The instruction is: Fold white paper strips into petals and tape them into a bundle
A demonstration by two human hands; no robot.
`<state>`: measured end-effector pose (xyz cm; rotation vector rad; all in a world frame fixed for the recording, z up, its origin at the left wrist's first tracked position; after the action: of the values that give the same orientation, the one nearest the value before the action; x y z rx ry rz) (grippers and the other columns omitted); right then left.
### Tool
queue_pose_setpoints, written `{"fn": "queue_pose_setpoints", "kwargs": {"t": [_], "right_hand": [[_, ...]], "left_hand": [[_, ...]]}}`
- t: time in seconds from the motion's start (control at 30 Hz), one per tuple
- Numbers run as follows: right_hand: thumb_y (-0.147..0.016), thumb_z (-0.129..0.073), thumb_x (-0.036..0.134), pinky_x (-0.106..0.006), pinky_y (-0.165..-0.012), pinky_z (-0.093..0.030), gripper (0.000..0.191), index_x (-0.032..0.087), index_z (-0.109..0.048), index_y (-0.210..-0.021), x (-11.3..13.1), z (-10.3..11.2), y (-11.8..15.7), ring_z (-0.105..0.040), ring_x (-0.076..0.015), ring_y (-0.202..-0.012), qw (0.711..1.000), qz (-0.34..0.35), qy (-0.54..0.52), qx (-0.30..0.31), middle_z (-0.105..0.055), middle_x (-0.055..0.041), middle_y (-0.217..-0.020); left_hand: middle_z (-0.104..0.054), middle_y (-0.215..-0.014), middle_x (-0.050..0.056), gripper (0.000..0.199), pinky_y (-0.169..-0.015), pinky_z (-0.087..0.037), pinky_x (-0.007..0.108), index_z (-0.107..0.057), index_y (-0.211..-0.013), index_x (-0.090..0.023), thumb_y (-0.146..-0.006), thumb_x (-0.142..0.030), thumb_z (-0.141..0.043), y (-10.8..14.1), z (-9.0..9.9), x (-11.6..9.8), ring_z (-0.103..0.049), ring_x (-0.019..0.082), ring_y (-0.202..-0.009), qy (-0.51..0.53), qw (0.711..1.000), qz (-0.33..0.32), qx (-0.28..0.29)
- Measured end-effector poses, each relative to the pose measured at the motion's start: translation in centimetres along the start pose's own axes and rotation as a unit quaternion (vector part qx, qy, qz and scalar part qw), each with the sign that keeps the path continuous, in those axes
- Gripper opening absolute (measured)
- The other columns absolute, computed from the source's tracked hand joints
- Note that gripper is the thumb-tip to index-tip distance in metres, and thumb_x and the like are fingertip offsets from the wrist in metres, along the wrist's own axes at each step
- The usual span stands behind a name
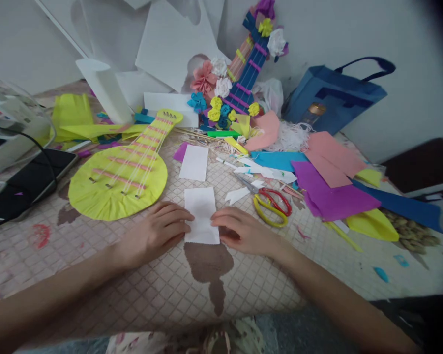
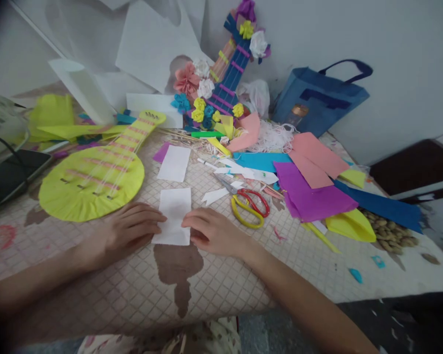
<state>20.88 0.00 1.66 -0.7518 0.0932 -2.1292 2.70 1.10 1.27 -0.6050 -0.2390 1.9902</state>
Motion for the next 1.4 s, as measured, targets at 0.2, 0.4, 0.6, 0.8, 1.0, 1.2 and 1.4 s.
{"fn": "queue_pose_setpoints", "kwargs": {"t": [0.2,0.4,0.6,0.8,1.0,1.2,1.4], "right_hand": [[-0.087,-0.049,0.013,-0.035,-0.085,-0.047,0.017,0.019,-0.059,-0.099,-0.2,-0.9,0.0,-0.055,-0.0179,-0.096,1.0,0.02,0.02,0.002,-0.06,-0.0081,-0.103],[-0.087,-0.051,0.014,-0.035,-0.083,-0.045,0.012,0.02,-0.061,-0.091,-0.4,-1.0,-0.2,-0.054,-0.0174,-0.092,0.999,-0.001,-0.033,0.008,-0.06,-0.0068,-0.097],[-0.084,-0.06,0.017,-0.034,-0.082,-0.044,0.003,0.019,-0.062,-0.083,-0.9,-0.8,-1.0,-0.053,-0.0171,-0.09,0.991,-0.06,-0.109,0.039,-0.059,-0.0058,-0.092],[-0.084,-0.059,0.018,-0.03,-0.077,-0.042,0.005,0.018,-0.061,-0.079,-0.9,-1.1,-1.7,-0.053,-0.0157,-0.084,0.987,-0.089,-0.122,0.059,-0.057,-0.0036,-0.085],[-0.082,-0.061,0.017,-0.029,-0.072,-0.039,0.009,0.018,-0.057,-0.075,-0.7,-1.3,-2.2,-0.051,-0.0159,-0.08,0.986,-0.126,-0.097,0.042,-0.056,-0.0027,-0.081],[-0.08,-0.062,0.014,-0.029,-0.072,-0.037,0.011,0.018,-0.054,-0.073,-0.5,-1.4,-2.0,-0.051,-0.0158,-0.081,0.983,-0.164,-0.077,0.011,-0.054,-0.0016,-0.079],[-0.08,-0.06,0.012,-0.029,-0.073,-0.038,0.012,0.018,-0.052,-0.074,-0.4,-1.7,-1.6,-0.05,-0.0157,-0.081,0.98,-0.187,-0.068,-0.012,-0.052,-0.0017,-0.082]], "left_hand": [[-0.065,-0.105,0.006,0.016,-0.087,-0.044,0.035,-0.059,-0.095,-0.02,-0.084,-0.011,-0.053,0.0,-0.6,0.5,-0.059,0.018,-0.096,0.058,0.998,0.021,-0.015],[-0.065,-0.108,0.005,0.016,-0.092,-0.041,0.037,-0.06,-0.095,-0.02,-0.085,-0.01,-0.054,-0.3,-0.6,0.3,-0.056,0.018,-0.102,0.109,0.994,-0.002,0.023],[-0.065,-0.103,0.005,0.008,-0.09,-0.04,0.036,-0.063,-0.089,-0.02,-0.085,-0.017,-0.055,-0.7,-0.6,0.7,-0.058,0.018,-0.097,0.151,0.987,0.05,0.03],[-0.064,-0.102,0.004,0.007,-0.089,-0.041,0.033,-0.063,-0.082,-0.019,-0.084,-0.018,-0.057,-1.1,-0.8,0.7,-0.058,0.017,-0.096,0.181,0.978,0.087,0.061],[-0.064,-0.088,0.003,0.006,-0.079,-0.044,0.032,-0.062,-0.08,-0.018,-0.083,-0.018,-0.056,-1.8,-1.1,0.4,-0.058,0.016,-0.082,0.15,0.975,0.16,0.022],[-0.061,-0.093,0.004,0.004,-0.083,-0.041,0.038,-0.061,-0.078,-0.018,-0.081,-0.016,-0.058,-1.7,-1.7,0.0,-0.053,0.02,-0.09,0.101,0.976,0.193,0.022],[-0.059,-0.092,0.004,0.003,-0.083,-0.041,0.038,-0.059,-0.079,-0.017,-0.081,-0.015,-0.058,-1.7,-1.8,-0.3,-0.052,0.02,-0.091,0.093,0.974,0.206,0.018]]}}
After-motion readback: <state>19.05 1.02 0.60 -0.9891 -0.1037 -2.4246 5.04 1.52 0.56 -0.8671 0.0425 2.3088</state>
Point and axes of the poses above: each hand's wrist, its own y-axis away from the middle knuckle, its own z-axis out of the back of the hand, x = y × z, the point moved 6 cm from there along -y, towards the middle knuckle
